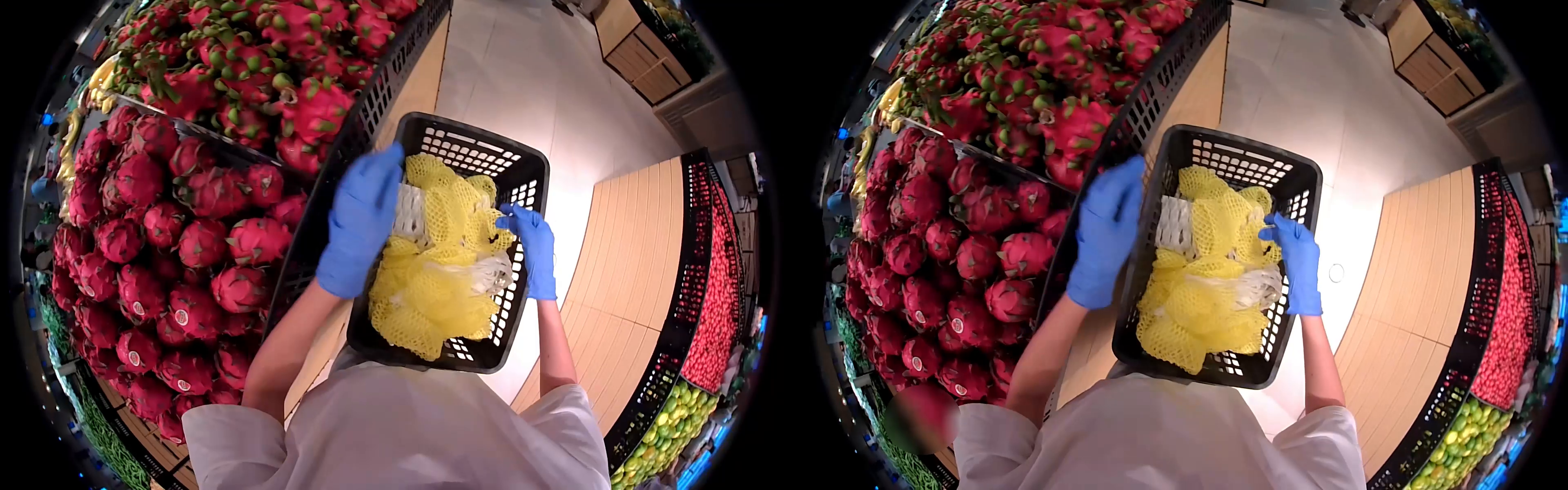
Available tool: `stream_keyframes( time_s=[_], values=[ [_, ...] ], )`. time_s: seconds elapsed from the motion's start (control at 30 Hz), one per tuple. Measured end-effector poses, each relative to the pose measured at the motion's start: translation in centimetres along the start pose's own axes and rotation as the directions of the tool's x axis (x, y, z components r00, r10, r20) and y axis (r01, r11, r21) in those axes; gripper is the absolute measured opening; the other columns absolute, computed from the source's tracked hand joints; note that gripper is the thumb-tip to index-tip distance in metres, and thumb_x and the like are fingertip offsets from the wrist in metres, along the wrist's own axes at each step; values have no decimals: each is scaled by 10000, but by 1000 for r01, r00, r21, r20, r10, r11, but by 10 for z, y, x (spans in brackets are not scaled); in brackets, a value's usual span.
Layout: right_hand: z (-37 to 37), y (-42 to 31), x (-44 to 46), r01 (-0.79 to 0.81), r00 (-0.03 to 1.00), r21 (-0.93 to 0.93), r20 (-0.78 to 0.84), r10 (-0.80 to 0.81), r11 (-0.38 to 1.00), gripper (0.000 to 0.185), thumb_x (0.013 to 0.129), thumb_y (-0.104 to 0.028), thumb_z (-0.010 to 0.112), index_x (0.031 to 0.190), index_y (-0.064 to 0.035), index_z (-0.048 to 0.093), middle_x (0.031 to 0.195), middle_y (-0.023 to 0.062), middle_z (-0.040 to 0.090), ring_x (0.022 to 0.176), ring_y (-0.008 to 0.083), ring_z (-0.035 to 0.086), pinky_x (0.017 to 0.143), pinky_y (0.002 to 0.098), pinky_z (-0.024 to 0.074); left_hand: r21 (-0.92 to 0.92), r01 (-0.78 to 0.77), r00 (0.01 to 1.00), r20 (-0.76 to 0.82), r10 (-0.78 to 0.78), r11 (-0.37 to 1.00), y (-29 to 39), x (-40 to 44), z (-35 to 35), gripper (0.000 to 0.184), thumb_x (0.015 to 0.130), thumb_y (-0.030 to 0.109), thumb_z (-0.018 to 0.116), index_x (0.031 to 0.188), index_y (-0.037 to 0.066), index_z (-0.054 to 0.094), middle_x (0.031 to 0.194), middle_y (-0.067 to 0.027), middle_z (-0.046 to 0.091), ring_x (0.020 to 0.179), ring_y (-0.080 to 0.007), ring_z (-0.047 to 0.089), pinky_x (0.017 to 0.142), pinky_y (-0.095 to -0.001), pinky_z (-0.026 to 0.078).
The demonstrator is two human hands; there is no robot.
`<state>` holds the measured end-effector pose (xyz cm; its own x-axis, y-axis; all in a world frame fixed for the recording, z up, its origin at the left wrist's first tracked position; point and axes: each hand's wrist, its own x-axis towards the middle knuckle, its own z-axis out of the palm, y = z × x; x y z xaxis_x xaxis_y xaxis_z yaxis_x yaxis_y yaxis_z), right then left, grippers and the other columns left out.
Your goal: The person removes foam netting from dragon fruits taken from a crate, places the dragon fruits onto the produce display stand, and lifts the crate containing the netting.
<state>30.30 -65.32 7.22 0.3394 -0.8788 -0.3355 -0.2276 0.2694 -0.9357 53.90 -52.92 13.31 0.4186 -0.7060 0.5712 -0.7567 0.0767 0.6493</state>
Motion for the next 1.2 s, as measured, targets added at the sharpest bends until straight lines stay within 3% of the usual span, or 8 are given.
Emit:
stream_keyframes(
  time_s=[0.23, 0.33, 0.5, 0.57, 0.8, 0.93, 1.0, 1.2],
  values=[
    [11, 92, -80, 388, 909, -661, 162, -383, 642, 931, 613, -329, 778, 1335, -11, 284, 1134, 220, 495, 981, 355, 531, 840, 374, 437, 316, -272, 452, 876, -170, 909, 28, -153, 62, 752, 689, 369, 696, 1335, 214, 344, 1293, -191, 353, 1133, -437, 370, 854, -520, 385],
    [19, 109, -98, 296, 888, -783, 437, 145, 548, 803, 680, -400, 728, 1282, 4, 381, 1103, 203, 553, 993, 313, 564, 849, 332, 446, 353, -129, 159, 930, -333, 927, -14, -196, 79, 638, 692, 317, 684, 1266, 210, 428, 1119, -163, 451, 958, -349, 492, 669, -461, 444],
    [38, 46, -28, 121, 989, -792, 147, -6, 599, 500, 732, -322, 686, 1118, -29, 562, 923, 139, 638, 736, 253, 606, 700, 314, 492, 284, -214, 442, 881, -167, 935, -3, -146, 80, 634, 627, 263, 710, 1207, 191, 465, 1040, -152, 462, 811, -278, 505, 631, -400, 411],
    [63, 65, 25, 552, 763, -678, 176, -622, 485, 632, 714, -361, 688, 1224, -62, 465, 1039, 190, 582, 917, 320, 568, 798, 401, 443, 374, -407, 565, 820, -93, 833, -10, -145, 90, 627, 621, 250, 704, 1198, 175, 471, 1000, -150, 483, 803, -265, 495, 654, -394, 405],
    [104, 133, 56, 557, 750, -735, 645, 145, 387, 866, 641, -522, 671, 1345, -170, 309, 1176, 147, 509, 1023, 328, 509, 830, 469, 409, 335, -359, 407, 896, -177, 871, -23, -178, 100, 652, 651, 348, 691, 1223, 130, 467, 1111, -176, 493, 982, -328, 500, 809, -390, 407],
    [84, 120, -4, 520, 780, -771, 604, 162, 369, 721, 662, -419, 661, 1284, -175, 391, 1108, 123, 526, 956, 294, 539, 807, 454, 405, 199, 226, 192, 950, -244, 954, -11, -113, 70, 549, 690, 386, 691, 1130, 85, 559, 1094, -145, 553, 1028, -299, 512, 877, -373, 392],
    [77, 125, -28, 506, 789, -770, 596, 154, 388, 646, 682, -350, 653, 1259, -176, 421, 1083, 119, 534, 933, 285, 547, 806, 438, 405, 131, 757, 355, 739, -572, 640, -24, -96, 83, 341, 785, 271, 623, 1055, 66, 585, 1047, -157, 561, 960, -323, 528, 813, -381, 422],
    [71, 143, -45, 597, 762, -764, 635, 124, 243, 473, 668, -52, 577, 1128, -145, 518, 1035, 116, 537, 925, 288, 542, 855, 431, 383, 141, 485, 747, 445, -493, 863, -124, -172, 161, 159, 812, 94, 515, 948, 24, 559, 909, -179, 546, 866, -354, 519, 748, -392, 431]
  ],
)
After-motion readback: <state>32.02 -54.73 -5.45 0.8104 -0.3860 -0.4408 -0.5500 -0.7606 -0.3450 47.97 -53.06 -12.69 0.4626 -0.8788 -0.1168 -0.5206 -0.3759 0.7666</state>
